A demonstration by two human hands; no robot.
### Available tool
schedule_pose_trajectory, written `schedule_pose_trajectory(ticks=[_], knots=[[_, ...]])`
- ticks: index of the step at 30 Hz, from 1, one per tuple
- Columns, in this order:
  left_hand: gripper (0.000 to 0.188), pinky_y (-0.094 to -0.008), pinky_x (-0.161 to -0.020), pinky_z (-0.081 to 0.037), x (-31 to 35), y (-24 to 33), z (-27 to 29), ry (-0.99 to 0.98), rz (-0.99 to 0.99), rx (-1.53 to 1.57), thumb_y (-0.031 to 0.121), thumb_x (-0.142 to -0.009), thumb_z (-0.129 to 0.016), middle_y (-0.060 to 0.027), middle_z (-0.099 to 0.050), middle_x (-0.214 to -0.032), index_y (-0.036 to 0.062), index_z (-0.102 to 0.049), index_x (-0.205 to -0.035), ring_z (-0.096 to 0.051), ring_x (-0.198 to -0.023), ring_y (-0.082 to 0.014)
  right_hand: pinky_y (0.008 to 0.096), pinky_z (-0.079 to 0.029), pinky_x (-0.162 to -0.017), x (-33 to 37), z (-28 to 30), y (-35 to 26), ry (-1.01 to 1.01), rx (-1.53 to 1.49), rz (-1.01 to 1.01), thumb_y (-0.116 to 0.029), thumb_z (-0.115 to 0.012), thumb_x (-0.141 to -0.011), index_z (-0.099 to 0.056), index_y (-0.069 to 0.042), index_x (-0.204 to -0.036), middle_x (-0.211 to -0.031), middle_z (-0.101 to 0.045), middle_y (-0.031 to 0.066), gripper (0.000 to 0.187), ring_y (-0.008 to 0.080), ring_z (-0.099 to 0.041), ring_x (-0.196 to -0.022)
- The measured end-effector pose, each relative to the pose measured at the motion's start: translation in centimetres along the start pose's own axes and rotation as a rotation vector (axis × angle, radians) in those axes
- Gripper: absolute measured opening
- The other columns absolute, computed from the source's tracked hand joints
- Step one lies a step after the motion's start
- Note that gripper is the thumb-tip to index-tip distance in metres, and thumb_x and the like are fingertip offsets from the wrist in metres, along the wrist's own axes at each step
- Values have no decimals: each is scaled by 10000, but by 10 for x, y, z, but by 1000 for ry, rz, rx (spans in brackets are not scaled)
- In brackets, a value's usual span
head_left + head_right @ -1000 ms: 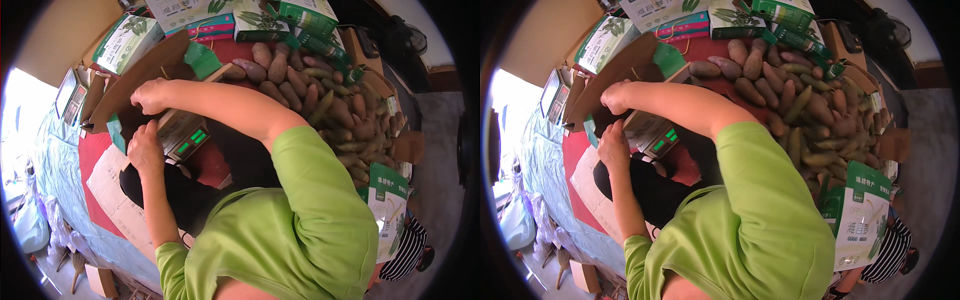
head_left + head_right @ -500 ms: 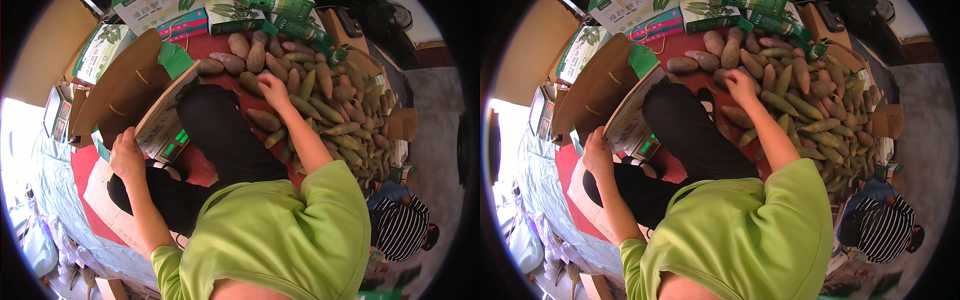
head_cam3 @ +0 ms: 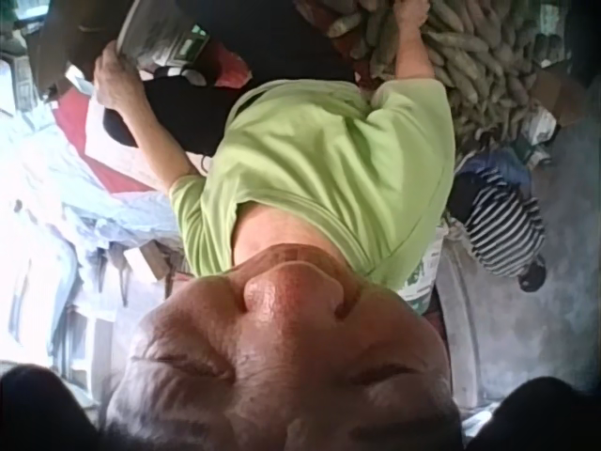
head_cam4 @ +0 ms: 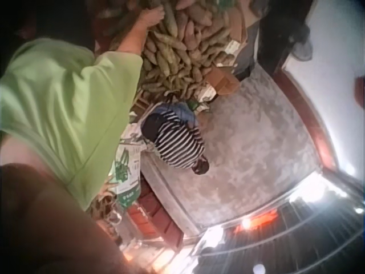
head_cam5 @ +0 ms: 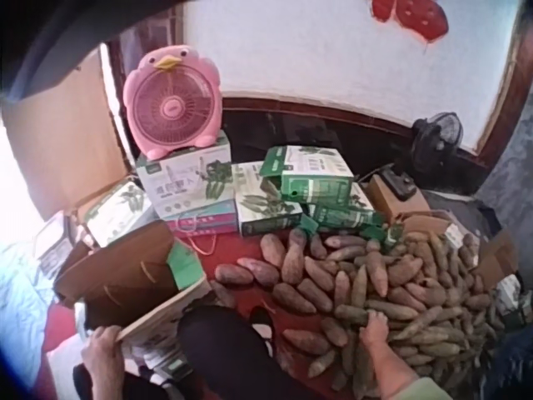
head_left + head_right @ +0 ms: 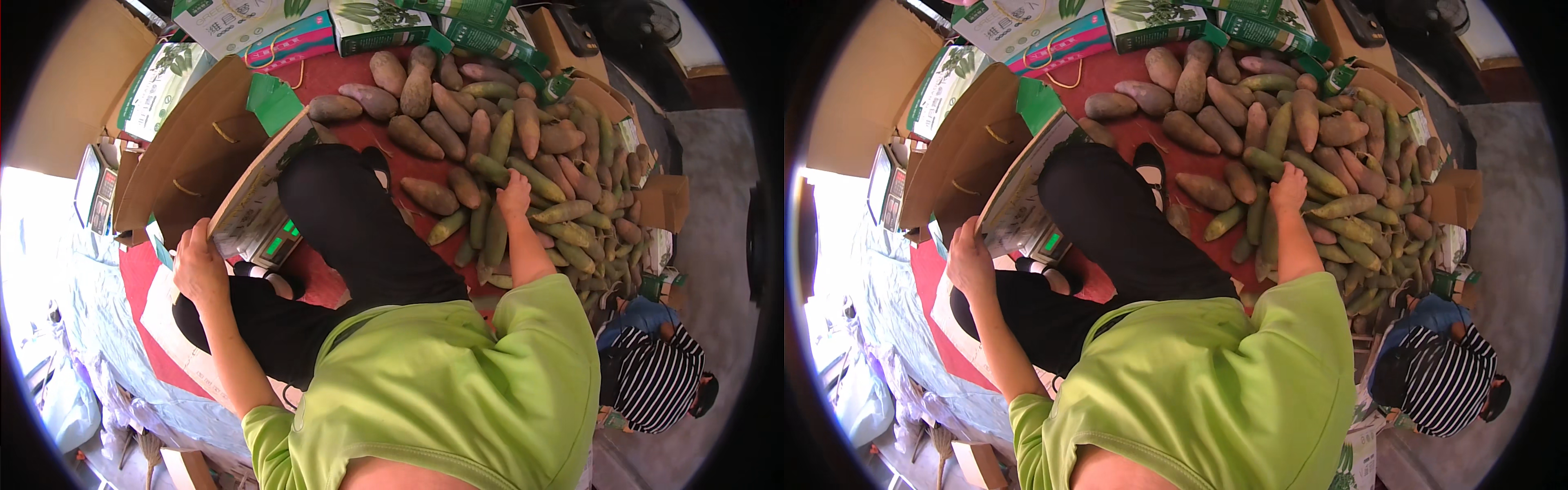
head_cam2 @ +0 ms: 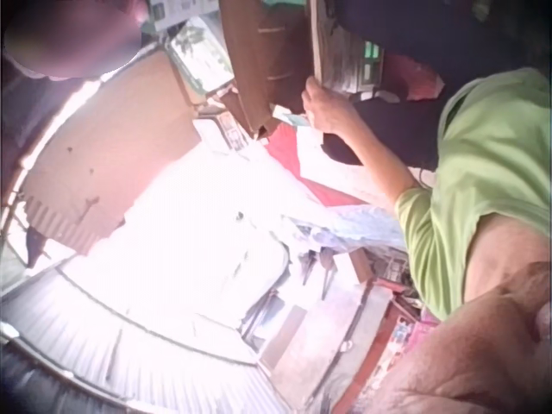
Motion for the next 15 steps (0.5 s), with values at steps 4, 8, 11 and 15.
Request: schedule_pose_trajectory(ticks=[4, 8, 11, 15], knots=[[247, -401, -682, -488, 1, 0, 1, 20, -19, -3, 75, -824, -549, -38, -632, -910, 186, -617, -1034, -616, -877, -280, 458, -446, -903, -14, 6, -18, -28, 84, 64, -158, -773, -683, -433, -167, -1272, -1257, -496, 62, 679, 279, -460, -1181], [253, -389, -712, -492, 2, 0, 1, 40, -26, -5, 61, -804, -574, -26, -629, -903, 184, -624, -1020, -618, -881, -260, 483, -435, -903, -22, -3, -32, -102, 173, 197, -177, -778, -686, -424, -179, -1280, -1270, -501, 31, 692, 259, -450, -1205], [249, -375, -746, -492, 0, 2, 1, 30, -43, 1, 63, -787, -585, -26, -626, -902, 170, -623, -1009, -617, -891, -251, 489, -430, -892, -32, -16, -26, -160, 227, 199, -181, -776, -689, -431, -182, -1265, -1264, -511, 23, 671, 251, -456, -1203], [259, -361, -736, -490, 2, 2, 0, 82, -82, -14, 49, -758, -586, -28, -623, -880, 159, -622, -989, -622, -869, -233, 484, -423, -885, -30, -10, -35, -192, 286, 169, -185, -772, -695, -444, -177, -1235, -1247, -526, 21, 632, 242, -473, -1185]])
Point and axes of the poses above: each hand's wrist, its own x-axis away from the middle knuckle, its own z-axis out of the back of the hand, y = z × x, the point moved 3 cm from there along -x, towards the middle knuckle
